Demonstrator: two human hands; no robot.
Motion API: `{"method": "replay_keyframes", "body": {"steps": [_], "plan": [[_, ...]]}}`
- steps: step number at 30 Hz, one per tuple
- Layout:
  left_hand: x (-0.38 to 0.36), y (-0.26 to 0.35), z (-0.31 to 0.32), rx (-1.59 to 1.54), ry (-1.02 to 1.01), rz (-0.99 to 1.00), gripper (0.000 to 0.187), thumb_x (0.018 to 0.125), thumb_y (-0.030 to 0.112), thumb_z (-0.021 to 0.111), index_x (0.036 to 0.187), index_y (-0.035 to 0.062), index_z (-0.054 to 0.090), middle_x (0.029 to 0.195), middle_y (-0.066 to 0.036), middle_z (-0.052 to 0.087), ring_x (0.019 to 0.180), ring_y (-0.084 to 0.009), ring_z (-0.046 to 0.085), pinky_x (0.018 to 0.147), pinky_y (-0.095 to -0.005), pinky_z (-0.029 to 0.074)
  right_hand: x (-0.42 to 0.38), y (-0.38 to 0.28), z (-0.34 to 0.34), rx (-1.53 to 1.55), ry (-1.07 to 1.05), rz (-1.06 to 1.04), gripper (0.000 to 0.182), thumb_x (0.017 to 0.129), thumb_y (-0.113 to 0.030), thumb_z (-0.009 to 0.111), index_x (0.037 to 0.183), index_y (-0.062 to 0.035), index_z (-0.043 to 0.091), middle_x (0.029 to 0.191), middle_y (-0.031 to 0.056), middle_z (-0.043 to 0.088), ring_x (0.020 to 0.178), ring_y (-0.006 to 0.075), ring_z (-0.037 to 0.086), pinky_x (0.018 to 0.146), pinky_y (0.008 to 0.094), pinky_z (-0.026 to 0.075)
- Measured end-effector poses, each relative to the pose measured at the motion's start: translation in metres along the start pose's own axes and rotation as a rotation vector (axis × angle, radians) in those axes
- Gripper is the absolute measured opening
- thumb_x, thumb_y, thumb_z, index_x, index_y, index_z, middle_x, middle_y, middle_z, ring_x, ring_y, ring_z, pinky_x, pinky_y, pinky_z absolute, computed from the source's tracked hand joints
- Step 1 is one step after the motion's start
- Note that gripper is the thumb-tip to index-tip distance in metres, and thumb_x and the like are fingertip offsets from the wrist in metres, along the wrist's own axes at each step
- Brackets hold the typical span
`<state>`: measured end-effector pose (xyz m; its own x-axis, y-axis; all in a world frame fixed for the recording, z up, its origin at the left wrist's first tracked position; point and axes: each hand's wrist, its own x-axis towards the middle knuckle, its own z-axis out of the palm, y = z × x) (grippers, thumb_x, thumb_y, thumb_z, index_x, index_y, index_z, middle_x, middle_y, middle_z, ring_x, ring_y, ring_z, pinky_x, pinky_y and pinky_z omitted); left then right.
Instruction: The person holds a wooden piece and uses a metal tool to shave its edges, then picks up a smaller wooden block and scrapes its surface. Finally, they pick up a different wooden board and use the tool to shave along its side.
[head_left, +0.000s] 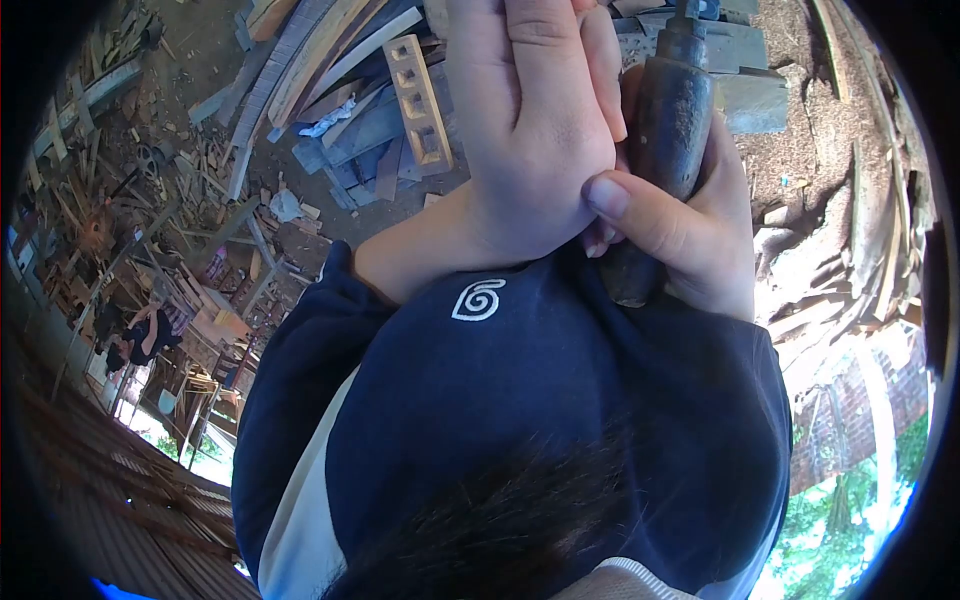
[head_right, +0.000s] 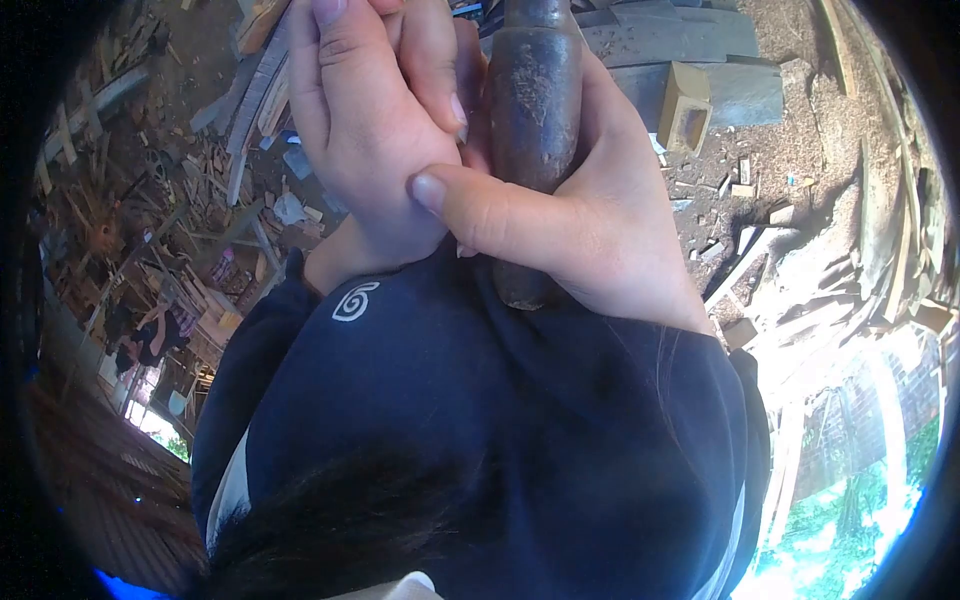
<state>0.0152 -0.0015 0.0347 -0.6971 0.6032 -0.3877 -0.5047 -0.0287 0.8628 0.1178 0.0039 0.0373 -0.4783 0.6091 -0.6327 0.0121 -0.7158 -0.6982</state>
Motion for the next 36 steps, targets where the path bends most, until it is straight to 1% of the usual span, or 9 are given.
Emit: {"method": "replay_keyframes", "body": {"steps": [13,18,19,20,23,24,26,32,36], "plan": [[-0.005,-0.005,-0.008,-0.015,-0.127,-0.059,0.034,0.112,0.032,0.035,0.087,0.0114,0.045,0.054,0.002,0.033,0.042,-0.0062,0.026,0.038,-0.0226,0.022,-0.001,0.006,-0.006,-0.049,-0.016,-0.055,0.068,0.063,-0.018,0.092,0.114,0.0041,0.052,0.079,0.0077,0.061,0.062,0.0158,0.062,0.058,0.0263,0.053],[0.007,-0.023,-0.03,-0.05,-0.259,-0.123,0.034,0.112,0.032,0.033,0.086,0.0128,0.043,0.053,0.002,0.029,0.043,-0.008,0.025,0.042,-0.022,0.027,0.0,0.01,-0.021,0.08,0.105,0.016,0.046,0.083,-0.019,0.081,0.114,0.0003,0.054,0.078,0.0068,0.063,0.062,0.0131,0.061,0.055,0.0249,0.048],[0.014,-0.018,-0.041,-0.26,-0.364,-0.315,0.036,0.112,0.033,0.032,0.091,0.0098,0.05,0.058,-0.004,0.041,0.049,-0.0143,0.039,0.051,-0.0265,0.038,0.011,0.016,-0.032,-0.078,0.14,-0.004,0.041,0.089,-0.024,0.076,0.114,0.0,0.054,0.076,0.0053,0.062,0.06,0.0105,0.06,0.054,0.0247,0.047],[0.018,-0.017,-0.048,-0.472,-0.466,-0.506,0.04,0.112,0.034,0.031,0.097,0.0069,0.056,0.063,-0.01,0.054,0.054,-0.0206,0.052,0.06,-0.0309,0.048,0.025,0.026,-0.044,-0.265,0.174,-0.009,0.041,0.091,-0.026,0.074,0.114,0.0009,0.054,0.078,0.0088,0.064,0.063,0.0155,0.063,0.057,0.0281,0.049],[0.01,-0.046,-0.042,-0.246,-0.441,-0.412,0.03,0.109,0.038,0.042,0.098,0.0102,0.048,0.054,-0.003,0.044,0.045,-0.0154,0.04,0.049,-0.0335,0.039,0.081,0.096,-0.089,-0.955,0.283,-0.372,0.046,0.092,-0.033,0.07,0.113,0.0037,0.052,0.09,0.0238,0.07,0.081,0.0359,0.071,0.071,0.0426,0.055],[0.007,-0.039,-0.039,-0.247,-0.445,-0.413,0.03,0.109,0.038,0.042,0.098,0.0102,0.048,0.054,-0.003,0.044,0.045,-0.0154,0.04,0.049,-0.0335,0.039,0.103,0.122,-0.106,-0.886,0.269,-0.084,0.05,0.092,-0.037,0.069,0.113,0.0045,0.051,0.101,0.0322,0.068,0.095,0.0472,0.068,0.082,0.052,0.053],[0.0,-0.017,-0.031,-0.201,-0.449,-0.727,0.022,0.11,0.027,0.037,0.105,0.0118,0.052,0.054,0.007,0.037,0.047,-0.0074,0.033,0.053,-0.0269,0.034,0.137,0.175,-0.13,-1.016,0.18,0.071,0.048,0.091,-0.036,0.069,0.114,0.0035,0.054,0.103,0.0297,0.069,0.096,0.0451,0.068,0.083,0.0504,0.053],[-0.001,-0.009,-0.029,-0.101,-0.511,-0.952,0.024,0.11,0.026,0.037,0.099,0.0109,0.052,0.055,0.007,0.035,0.048,-0.0063,0.033,0.052,-0.0244,0.032,0.168,0.209,-0.148,-1.096,0.097,0.106,0.042,0.091,-0.033,0.07,0.115,0.0007,0.061,0.107,0.0225,0.07,0.098,0.0387,0.07,0.086,0.0456,0.054],[-0.003,-0.004,-0.031,-0.022,-0.511,-0.901,0.023,0.11,0.026,0.037,0.099,0.0107,0.051,0.055,0.006,0.035,0.048,-0.0069,0.033,0.052,-0.0242,0.032,0.168,0.159,-0.135,-0.696,0.258,-0.351,0.039,0.091,-0.031,0.07,0.116,-0.0012,0.066,0.11,0.0177,0.071,0.1,0.0344,0.07,0.088,0.0423,0.055]]}}
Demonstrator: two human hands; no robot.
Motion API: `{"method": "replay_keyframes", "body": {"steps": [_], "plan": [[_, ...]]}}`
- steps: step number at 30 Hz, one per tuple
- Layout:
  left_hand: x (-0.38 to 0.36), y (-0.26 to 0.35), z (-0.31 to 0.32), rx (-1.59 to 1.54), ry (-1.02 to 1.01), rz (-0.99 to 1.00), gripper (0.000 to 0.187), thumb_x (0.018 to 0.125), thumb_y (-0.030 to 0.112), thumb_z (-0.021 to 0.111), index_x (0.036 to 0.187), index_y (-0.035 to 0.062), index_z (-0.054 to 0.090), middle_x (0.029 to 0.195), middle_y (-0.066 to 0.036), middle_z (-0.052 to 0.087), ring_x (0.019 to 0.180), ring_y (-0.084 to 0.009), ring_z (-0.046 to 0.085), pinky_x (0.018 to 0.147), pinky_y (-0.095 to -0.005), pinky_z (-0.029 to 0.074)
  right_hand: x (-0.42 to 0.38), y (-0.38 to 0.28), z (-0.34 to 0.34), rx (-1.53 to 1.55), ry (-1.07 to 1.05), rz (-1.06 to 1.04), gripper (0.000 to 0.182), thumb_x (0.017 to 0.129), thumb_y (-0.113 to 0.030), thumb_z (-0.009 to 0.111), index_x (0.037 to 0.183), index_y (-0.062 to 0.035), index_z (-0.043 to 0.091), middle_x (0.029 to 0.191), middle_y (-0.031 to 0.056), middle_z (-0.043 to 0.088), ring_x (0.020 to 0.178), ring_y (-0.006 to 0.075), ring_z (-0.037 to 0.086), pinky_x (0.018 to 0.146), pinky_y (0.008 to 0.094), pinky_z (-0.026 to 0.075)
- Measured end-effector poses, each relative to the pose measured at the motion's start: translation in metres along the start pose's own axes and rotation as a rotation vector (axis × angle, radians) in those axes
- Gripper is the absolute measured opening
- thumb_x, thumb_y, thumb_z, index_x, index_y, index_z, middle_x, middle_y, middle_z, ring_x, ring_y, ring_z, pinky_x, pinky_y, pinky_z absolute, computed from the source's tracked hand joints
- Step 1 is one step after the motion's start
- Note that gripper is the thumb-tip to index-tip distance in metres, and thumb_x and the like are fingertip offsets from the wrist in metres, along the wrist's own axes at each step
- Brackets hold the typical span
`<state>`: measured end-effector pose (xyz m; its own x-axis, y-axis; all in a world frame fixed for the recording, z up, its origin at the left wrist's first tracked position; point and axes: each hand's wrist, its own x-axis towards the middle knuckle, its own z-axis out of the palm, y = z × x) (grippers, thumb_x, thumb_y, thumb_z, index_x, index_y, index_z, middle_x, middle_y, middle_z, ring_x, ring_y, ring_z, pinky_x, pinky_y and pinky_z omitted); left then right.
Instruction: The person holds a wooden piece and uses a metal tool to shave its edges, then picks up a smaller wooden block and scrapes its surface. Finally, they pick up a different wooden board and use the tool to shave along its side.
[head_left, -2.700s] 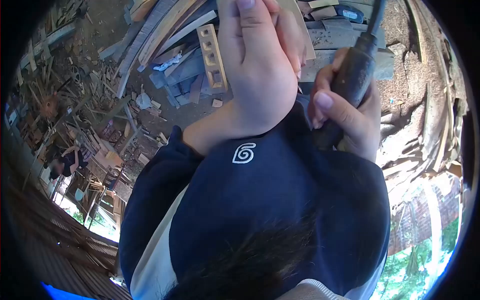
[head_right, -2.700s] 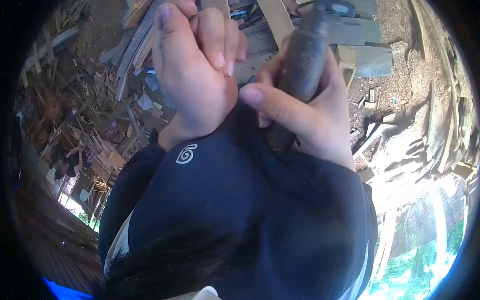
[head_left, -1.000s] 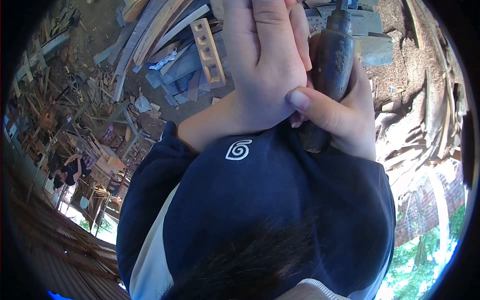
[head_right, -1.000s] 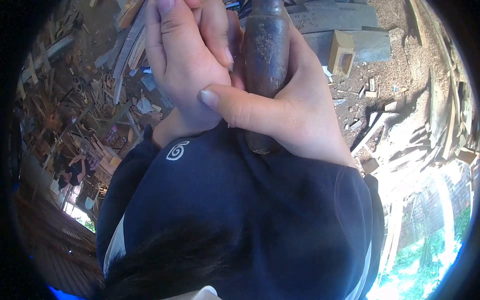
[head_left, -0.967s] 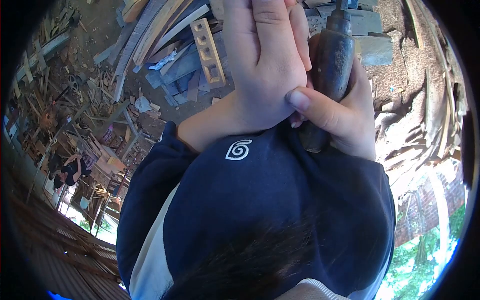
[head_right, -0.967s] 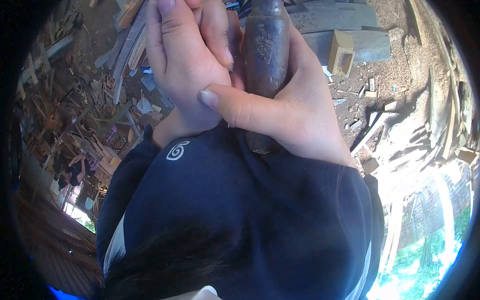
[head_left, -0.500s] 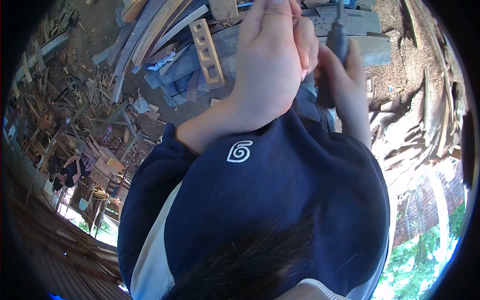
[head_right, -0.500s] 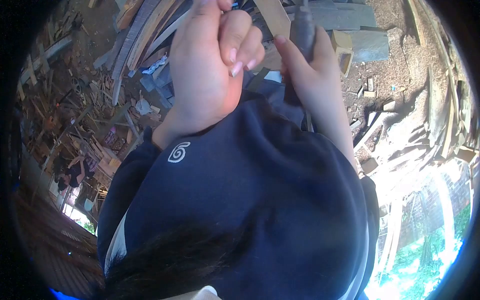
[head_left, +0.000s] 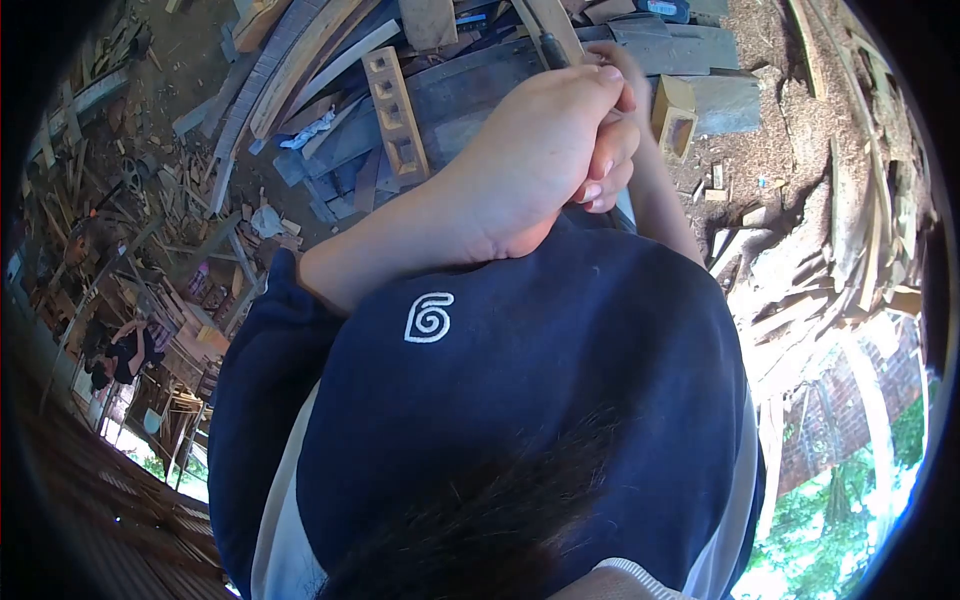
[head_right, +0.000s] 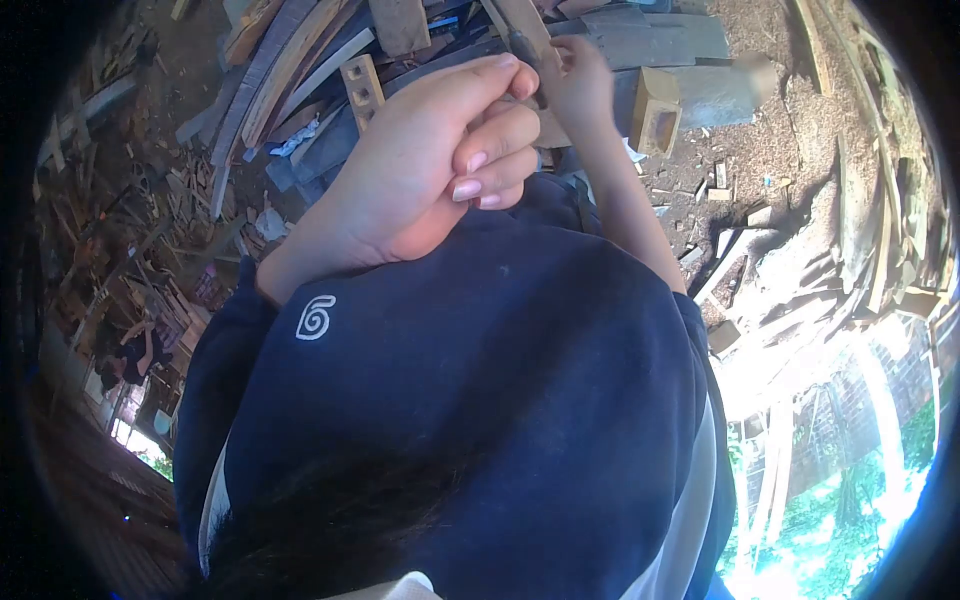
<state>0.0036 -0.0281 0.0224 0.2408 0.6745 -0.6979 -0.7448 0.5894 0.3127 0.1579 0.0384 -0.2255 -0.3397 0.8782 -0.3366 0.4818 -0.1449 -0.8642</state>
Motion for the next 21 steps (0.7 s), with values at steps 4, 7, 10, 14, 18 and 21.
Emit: {"method": "replay_keyframes", "body": {"steps": [4,7,10,14,18,21], "plan": [[0.0,-0.003,-0.001,0.11,0.05,0.107,0.024,0.11,0.026,0.038,0.098,0.0104,0.052,0.054,0.005,0.035,0.047,-0.0076,0.032,0.052,-0.0246,0.032,-0.041,-0.135,-0.061,0.246,0.015,-0.196,0.015,0.093,-0.007,0.069,0.105,0.0028,0.07,0.1,0.0084,0.072,0.091,0.0141,0.068,0.08,0.0259,0.052],[0.004,-0.011,-0.002,0.187,0.075,0.18,0.027,0.109,0.027,0.039,0.099,0.0087,0.055,0.059,0.003,0.043,0.051,-0.0077,0.038,0.052,-0.0249,0.033,-0.079,-0.196,-0.094,0.054,-0.1,-0.673,0.016,0.08,0.005,0.075,0.095,0.0005,0.072,0.093,0.0078,0.069,0.083,0.0155,0.066,0.073,0.0278,0.052],[0.01,-0.017,-0.004,0.348,0.191,0.184,0.029,0.108,0.028,0.04,0.099,0.0066,0.058,0.069,0.001,0.051,0.058,-0.0077,0.044,0.053,-0.0247,0.035,-0.102,-0.229,-0.106,-0.181,-0.225,-0.721,0.028,0.074,0.008,0.078,0.1,0.0019,0.073,0.094,0.0093,0.067,0.084,0.0188,0.066,0.076,0.0285,0.052],[0.026,-0.031,-0.019,0.453,0.185,0.154,0.031,0.107,0.026,0.038,0.102,-0.0003,0.054,0.067,-0.003,0.052,0.057,-0.0124,0.05,0.052,-0.0295,0.042,-0.1,-0.225,-0.108,-0.31,-0.276,-0.777,0.027,0.071,0.004,0.081,0.097,0.0006,0.074,0.092,0.01,0.066,0.082,0.0227,0.065,0.071,0.031,0.052],[0.033,-0.038,-0.021,0.478,0.202,0.133,0.031,0.107,0.027,0.041,0.098,0.0038,0.058,0.081,-0.004,0.056,0.077,-0.0094,0.05,0.068,-0.0284,0.043,-0.102,-0.216,-0.106,-0.325,-0.276,-0.835,0.026,0.072,0.003,0.081,0.098,0.0007,0.073,0.091,0.0102,0.066,0.083,0.0246,0.065,0.071,0.0332,0.053],[0.041,-0.042,-0.026,0.65,0.238,0.199,0.032,0.107,0.027,0.041,0.096,0.0033,0.058,0.082,-0.004,0.057,0.077,-0.01,0.051,0.068,-0.0291,0.043,-0.101,-0.21,-0.105,-0.374,-0.269,-0.857,0.026,0.073,0.002,0.08,0.098,0.0009,0.072,0.092,0.01,0.066,0.084,0.0253,0.065,0.071,0.0352,0.053]]}}
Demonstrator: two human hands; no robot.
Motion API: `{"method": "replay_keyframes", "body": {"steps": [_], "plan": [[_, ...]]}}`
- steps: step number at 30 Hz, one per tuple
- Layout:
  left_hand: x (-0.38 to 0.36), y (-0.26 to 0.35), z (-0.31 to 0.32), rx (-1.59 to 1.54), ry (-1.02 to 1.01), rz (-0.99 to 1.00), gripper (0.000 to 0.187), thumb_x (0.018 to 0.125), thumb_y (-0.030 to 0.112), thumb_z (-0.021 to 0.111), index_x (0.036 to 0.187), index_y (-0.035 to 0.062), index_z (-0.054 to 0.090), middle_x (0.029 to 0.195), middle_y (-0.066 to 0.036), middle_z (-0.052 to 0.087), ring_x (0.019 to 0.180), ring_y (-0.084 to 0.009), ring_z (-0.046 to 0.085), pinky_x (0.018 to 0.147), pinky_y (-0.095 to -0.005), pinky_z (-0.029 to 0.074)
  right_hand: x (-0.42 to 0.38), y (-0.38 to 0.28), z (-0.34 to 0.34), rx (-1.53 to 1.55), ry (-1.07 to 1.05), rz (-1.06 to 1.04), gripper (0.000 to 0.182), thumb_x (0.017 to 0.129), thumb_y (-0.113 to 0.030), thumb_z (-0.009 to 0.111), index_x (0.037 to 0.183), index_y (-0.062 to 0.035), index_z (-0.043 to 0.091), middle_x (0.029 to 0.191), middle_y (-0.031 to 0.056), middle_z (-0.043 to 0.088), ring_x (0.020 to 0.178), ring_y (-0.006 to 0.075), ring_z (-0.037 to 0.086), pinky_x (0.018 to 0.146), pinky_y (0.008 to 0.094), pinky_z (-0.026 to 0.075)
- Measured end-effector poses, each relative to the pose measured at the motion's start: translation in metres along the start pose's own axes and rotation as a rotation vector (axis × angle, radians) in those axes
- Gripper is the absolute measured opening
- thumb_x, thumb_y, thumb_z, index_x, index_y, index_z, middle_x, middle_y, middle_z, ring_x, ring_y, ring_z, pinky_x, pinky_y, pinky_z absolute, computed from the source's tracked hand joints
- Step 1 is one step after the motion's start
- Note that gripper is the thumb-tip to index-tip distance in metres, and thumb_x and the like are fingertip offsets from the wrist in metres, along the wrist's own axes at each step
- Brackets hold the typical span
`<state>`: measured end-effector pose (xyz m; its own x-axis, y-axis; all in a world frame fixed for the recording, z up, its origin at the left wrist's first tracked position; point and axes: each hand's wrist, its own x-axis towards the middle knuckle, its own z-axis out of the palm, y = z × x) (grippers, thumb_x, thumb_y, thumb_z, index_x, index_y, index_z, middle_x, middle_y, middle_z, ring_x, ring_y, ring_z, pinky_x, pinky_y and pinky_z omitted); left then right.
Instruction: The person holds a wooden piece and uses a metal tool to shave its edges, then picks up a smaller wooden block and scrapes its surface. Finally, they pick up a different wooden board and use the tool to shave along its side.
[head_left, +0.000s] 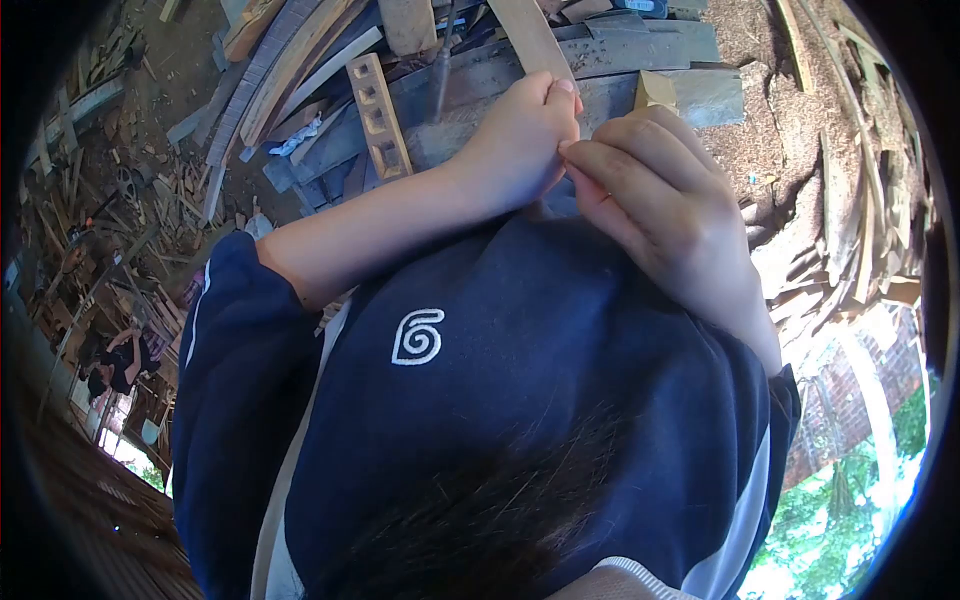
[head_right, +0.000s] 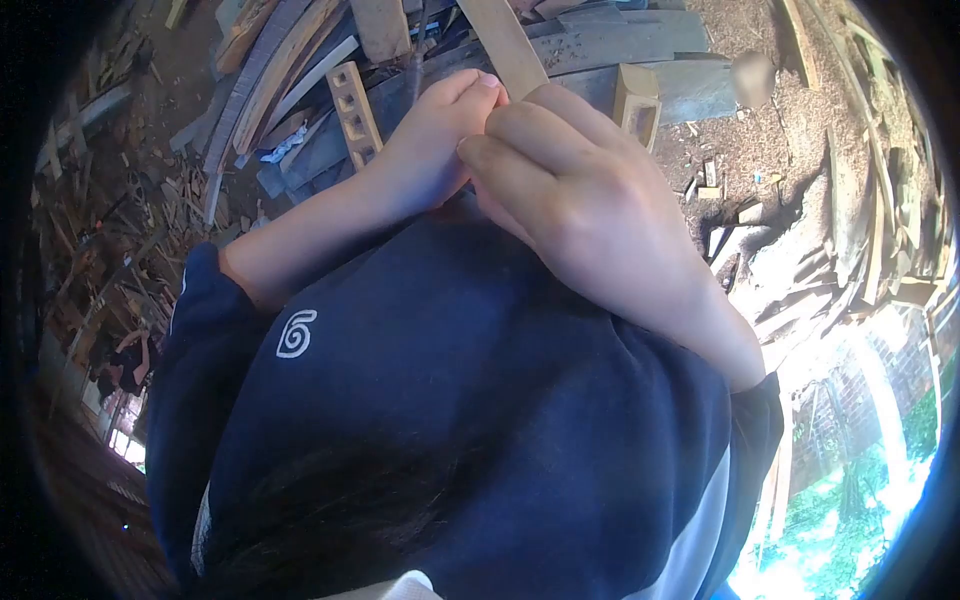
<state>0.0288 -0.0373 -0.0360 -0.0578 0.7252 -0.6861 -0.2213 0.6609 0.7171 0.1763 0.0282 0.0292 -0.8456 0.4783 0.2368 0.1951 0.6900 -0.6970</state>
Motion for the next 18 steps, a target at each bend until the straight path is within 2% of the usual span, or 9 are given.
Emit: {"method": "replay_keyframes", "body": {"steps": [1,3,6,7,9,13,18], "plan": [[0.004,-0.006,0.0,0.0,-0.001,0.0,0.032,0.107,0.027,0.041,0.096,0.0033,0.058,0.082,-0.004,0.057,0.077,-0.01,0.051,0.068,-0.0291,0.043,-0.002,0.002,0.002,-0.05,-0.014,-0.019,0.022,0.073,-0.002,0.077,0.094,-0.0005,0.07,0.091,0.0075,0.062,0.084,0.0237,0.063,0.071,0.0348,0.054],[0.013,-0.02,0.001,0.044,0.019,0.001,0.036,0.106,0.027,0.038,0.103,-0.0021,0.059,0.079,-0.014,0.064,0.075,-0.0241,0.062,0.073,-0.0393,0.05,-0.005,0.004,0.003,-0.1,-0.028,-0.038,0.019,0.073,-0.006,0.075,0.09,-0.0019,0.067,0.09,0.005,0.059,0.085,0.022,0.062,0.071,0.0344,0.055],[0.019,-0.032,0.005,0.097,0.044,-0.02,0.038,0.106,0.028,0.038,0.105,-0.0021,0.06,0.087,-0.018,0.066,0.08,-0.0282,0.064,0.078,-0.0418,0.05,-0.007,0.003,0.004,-0.14,-0.07,-0.014,0.017,0.071,-0.009,0.073,0.084,-0.0028,0.064,0.085,0.0055,0.055,0.084,0.0222,0.061,0.072,0.0353,0.055],[0.02,-0.033,0.007,0.096,0.042,-0.02,0.038,0.106,0.028,0.038,0.105,-0.0021,0.06,0.087,-0.018,0.066,0.08,-0.0282,0.064,0.078,-0.0418,0.05,-0.007,0.002,0.005,-0.143,-0.066,0.003,0.017,0.07,-0.009,0.072,0.082,-0.0032,0.063,0.085,0.0058,0.055,0.084,0.0226,0.061,0.074,0.0359,0.055],[0.022,-0.035,0.011,0.091,0.078,-0.079,0.032,0.108,0.027,0.041,0.099,0.0012,0.059,0.091,-0.007,0.062,0.083,-0.0137,0.055,0.076,-0.0322,0.047,-0.009,0.002,0.005,-0.149,-0.064,0.021,0.016,0.069,-0.01,0.072,0.08,-0.0037,0.061,0.084,0.0061,0.054,0.084,0.0229,0.061,0.075,0.0365,0.055],[0.025,-0.041,0.016,0.083,0.063,-0.071,0.033,0.108,0.027,0.041,0.1,0.0007,0.059,0.095,-0.009,0.062,0.085,-0.0151,0.057,0.078,-0.0329,0.048,-0.012,0.001,0.006,-0.134,-0.071,0.081,0.017,0.069,-0.008,0.073,0.081,-0.0031,0.062,0.086,0.0067,0.056,0.086,0.0244,0.061,0.077,0.0375,0.054],[0.028,-0.041,0.018,0.083,0.037,0.059,0.031,0.108,0.027,0.039,0.102,0.0026,0.057,0.088,-0.006,0.058,0.08,-0.0135,0.054,0.073,-0.0328,0.046,-0.021,0.005,0.014,-0.117,0.02,0.136,0.018,0.07,-0.004,0.075,0.083,-0.0029,0.063,0.085,0.0069,0.056,0.084,0.0253,0.06,0.074,0.0368,0.054]]}}
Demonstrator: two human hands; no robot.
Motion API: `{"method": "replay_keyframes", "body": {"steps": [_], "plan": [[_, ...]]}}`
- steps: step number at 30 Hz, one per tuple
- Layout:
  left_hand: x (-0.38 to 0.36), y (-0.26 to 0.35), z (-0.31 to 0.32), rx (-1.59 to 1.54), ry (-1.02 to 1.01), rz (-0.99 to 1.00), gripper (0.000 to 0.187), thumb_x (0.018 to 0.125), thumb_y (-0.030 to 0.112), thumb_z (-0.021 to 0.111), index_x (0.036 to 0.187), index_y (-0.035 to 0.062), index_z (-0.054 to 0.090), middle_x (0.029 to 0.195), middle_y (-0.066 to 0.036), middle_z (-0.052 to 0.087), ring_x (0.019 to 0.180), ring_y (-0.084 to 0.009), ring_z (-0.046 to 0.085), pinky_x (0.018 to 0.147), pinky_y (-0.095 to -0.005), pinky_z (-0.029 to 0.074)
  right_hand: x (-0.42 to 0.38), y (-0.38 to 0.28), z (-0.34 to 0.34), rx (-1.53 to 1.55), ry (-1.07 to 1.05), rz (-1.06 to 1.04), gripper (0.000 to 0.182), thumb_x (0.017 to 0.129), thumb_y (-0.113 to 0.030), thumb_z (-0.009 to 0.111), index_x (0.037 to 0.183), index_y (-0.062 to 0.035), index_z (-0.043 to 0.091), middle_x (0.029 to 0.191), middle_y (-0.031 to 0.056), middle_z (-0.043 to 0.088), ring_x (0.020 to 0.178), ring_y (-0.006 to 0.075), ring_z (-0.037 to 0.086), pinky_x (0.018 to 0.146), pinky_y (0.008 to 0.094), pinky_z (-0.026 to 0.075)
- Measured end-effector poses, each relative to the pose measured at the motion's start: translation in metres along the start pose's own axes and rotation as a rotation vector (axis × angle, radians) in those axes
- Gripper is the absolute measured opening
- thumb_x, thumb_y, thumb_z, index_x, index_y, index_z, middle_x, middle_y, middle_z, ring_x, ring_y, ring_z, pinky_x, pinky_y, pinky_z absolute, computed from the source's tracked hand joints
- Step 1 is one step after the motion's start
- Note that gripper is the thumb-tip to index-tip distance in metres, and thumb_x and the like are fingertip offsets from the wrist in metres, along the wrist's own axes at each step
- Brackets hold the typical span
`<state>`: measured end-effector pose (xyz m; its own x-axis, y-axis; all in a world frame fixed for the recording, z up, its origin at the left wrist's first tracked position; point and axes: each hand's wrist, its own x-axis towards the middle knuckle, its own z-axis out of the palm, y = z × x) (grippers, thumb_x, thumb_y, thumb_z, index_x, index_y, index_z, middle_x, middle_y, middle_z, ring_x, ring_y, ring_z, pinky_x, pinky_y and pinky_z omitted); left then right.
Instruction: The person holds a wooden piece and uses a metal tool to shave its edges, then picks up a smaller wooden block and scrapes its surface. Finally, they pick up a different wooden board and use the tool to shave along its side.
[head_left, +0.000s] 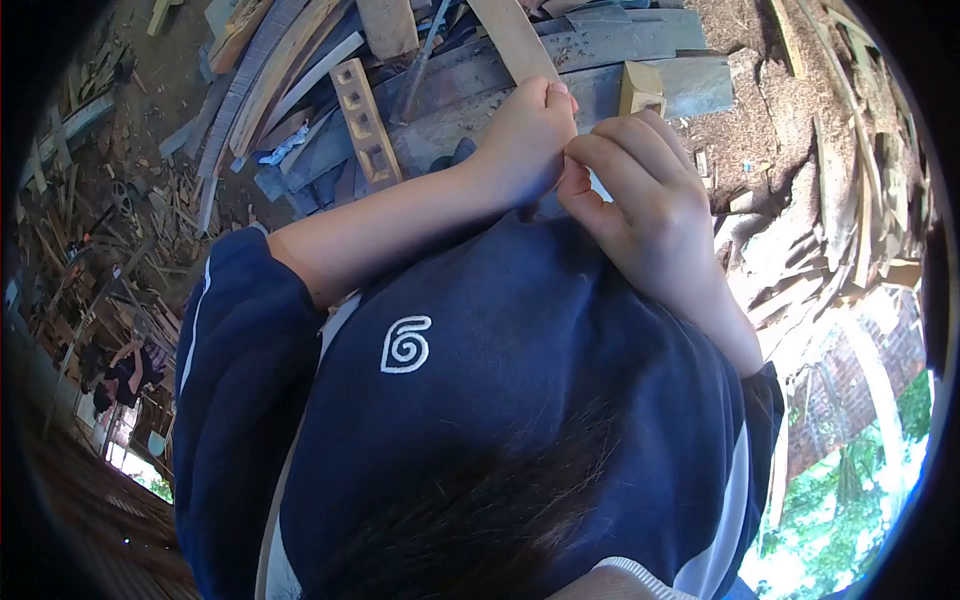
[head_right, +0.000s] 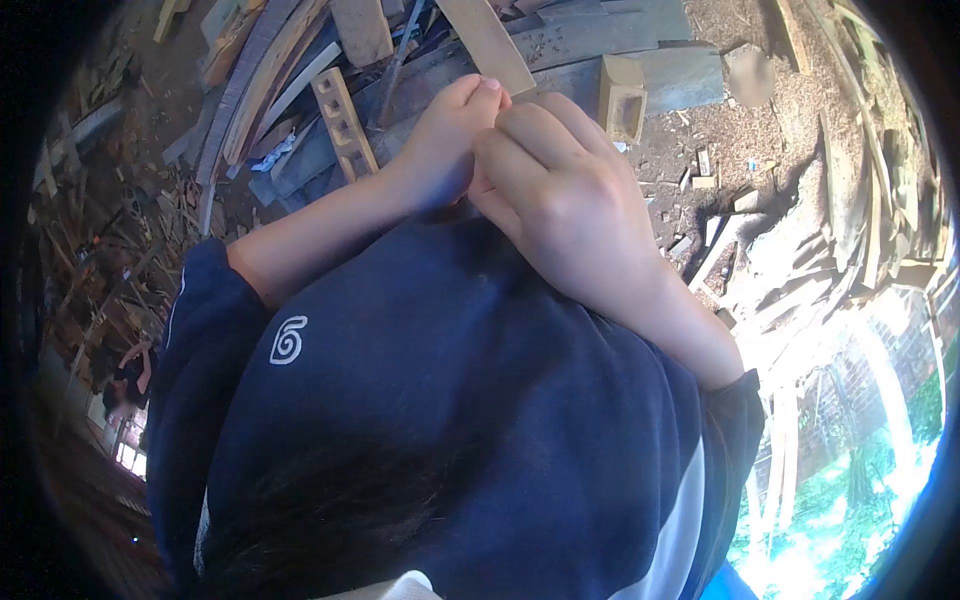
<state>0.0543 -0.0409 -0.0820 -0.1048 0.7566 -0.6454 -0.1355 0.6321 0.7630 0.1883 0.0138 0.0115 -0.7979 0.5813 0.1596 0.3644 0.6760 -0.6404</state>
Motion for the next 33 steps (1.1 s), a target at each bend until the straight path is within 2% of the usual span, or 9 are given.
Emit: {"method": "replay_keyframes", "body": {"steps": [4,9,13,15,18,20,24,27,33], "plan": [[-0.011,0.041,0.01,-0.15,0.032,-0.181,0.029,0.108,0.026,0.038,0.101,0.0033,0.055,0.081,-0.002,0.054,0.073,-0.0105,0.049,0.067,-0.03,0.043,-0.005,0.005,0.009,0.04,0.211,0.011,0.025,0.066,0.003,0.076,0.089,-0.003,0.067,0.086,0.0072,0.062,0.081,0.0249,0.062,0.071,0.0345,0.054],[-0.012,0.049,0.017,-0.39,-0.056,-0.015,0.027,0.109,0.025,0.038,0.099,0.0036,0.052,0.069,0.001,0.047,0.06,-0.0078,0.042,0.057,-0.0268,0.041,-0.013,0.004,0.019,0.114,0.425,0.096,0.026,0.066,0.007,0.076,0.09,-0.0016,0.071,0.087,0.0086,0.068,0.077,0.0209,0.066,0.066,0.0294,0.055],[-0.014,0.053,0.021,-0.439,-0.05,0.018,0.028,0.109,0.025,0.038,0.098,0.0033,0.052,0.066,0.001,0.046,0.058,-0.008,0.041,0.056,-0.0276,0.042,-0.017,0.0,0.021,0.388,0.514,0.275,0.022,0.069,0.007,0.077,0.089,-0.0014,0.072,0.087,0.0084,0.069,0.075,0.0175,0.067,0.065,0.0273,0.055],[-0.015,0.053,0.018,-0.41,-0.08,0.038,0.031,0.108,0.026,0.037,0.1,-0.0002,0.051,0.07,-0.005,0.055,0.061,-0.0122,0.051,0.06,-0.0312,0.046,-0.019,-0.001,0.019,0.456,0.521,0.313,0.022,0.07,0.007,0.077,0.089,-0.0017,0.072,0.088,0.0086,0.069,0.075,0.0173,0.067,0.067,0.0274,0.056],[-0.022,0.06,0.022,-0.478,-0.043,0.034,0.029,0.11,0.025,0.038,0.097,0.0028,0.052,0.064,0.001,0.046,0.056,-0.0074,0.04,0.053,-0.0271,0.04,-0.018,-0.001,0.012,0.453,0.493,0.295,0.021,0.07,0.006,0.078,0.089,-0.0013,0.072,0.088,0.0089,0.07,0.075,0.0187,0.067,0.067,0.0284,0.056],[-0.02,0.058,0.021,-0.393,-0.029,0.086,0.029,0.11,0.025,0.038,0.097,0.0026,0.052,0.064,0.001,0.046,0.056,-0.007,0.04,0.052,-0.0273,0.038,-0.015,-0.002,0.001,0.167,0.406,0.126,0.023,0.068,0.006,0.078,0.089,-0.0008,0.072,0.087,0.0094,0.068,0.074,0.0215,0.067,0.067,0.0297,0.055],[-0.01,0.051,0.017,-0.244,0.011,0.15,0.029,0.11,0.024,0.037,0.098,0.0023,0.052,0.064,0.001,0.046,0.055,-0.0054,0.038,0.05,-0.0273,0.034,-0.014,0.003,-0.003,0.022,0.348,0.0,0.028,0.066,0.006,0.078,0.093,-0.0013,0.071,0.089,0.0085,0.067,0.077,0.024,0.066,0.07,0.0321,0.055],[-0.001,0.037,0.016,-0.174,0.043,0.137,0.028,0.11,0.024,0.038,0.1,0.002,0.053,0.065,0.001,0.047,0.055,-0.0059,0.039,0.051,-0.0271,0.035,-0.016,0.006,-0.003,-0.041,0.22,0.0,0.034,0.067,0.003,0.078,0.1,-0.0022,0.07,0.095,0.0071,0.065,0.084,0.0249,0.064,0.072,0.0347,0.055],[0.022,-0.017,0.01,0.167,0.143,0.148,0.031,0.108,0.026,0.041,0.102,-0.0002,0.056,0.08,-0.008,0.058,0.068,-0.0139,0.052,0.063,-0.0329,0.045,-0.02,0.016,0.018,-0.11,0.007,0.026,0.016,0.075,-0.007,0.072,0.087,-0.0031,0.063,0.091,0.0068,0.059,0.089,0.0236,0.061,0.077,0.0366,0.054]]}}
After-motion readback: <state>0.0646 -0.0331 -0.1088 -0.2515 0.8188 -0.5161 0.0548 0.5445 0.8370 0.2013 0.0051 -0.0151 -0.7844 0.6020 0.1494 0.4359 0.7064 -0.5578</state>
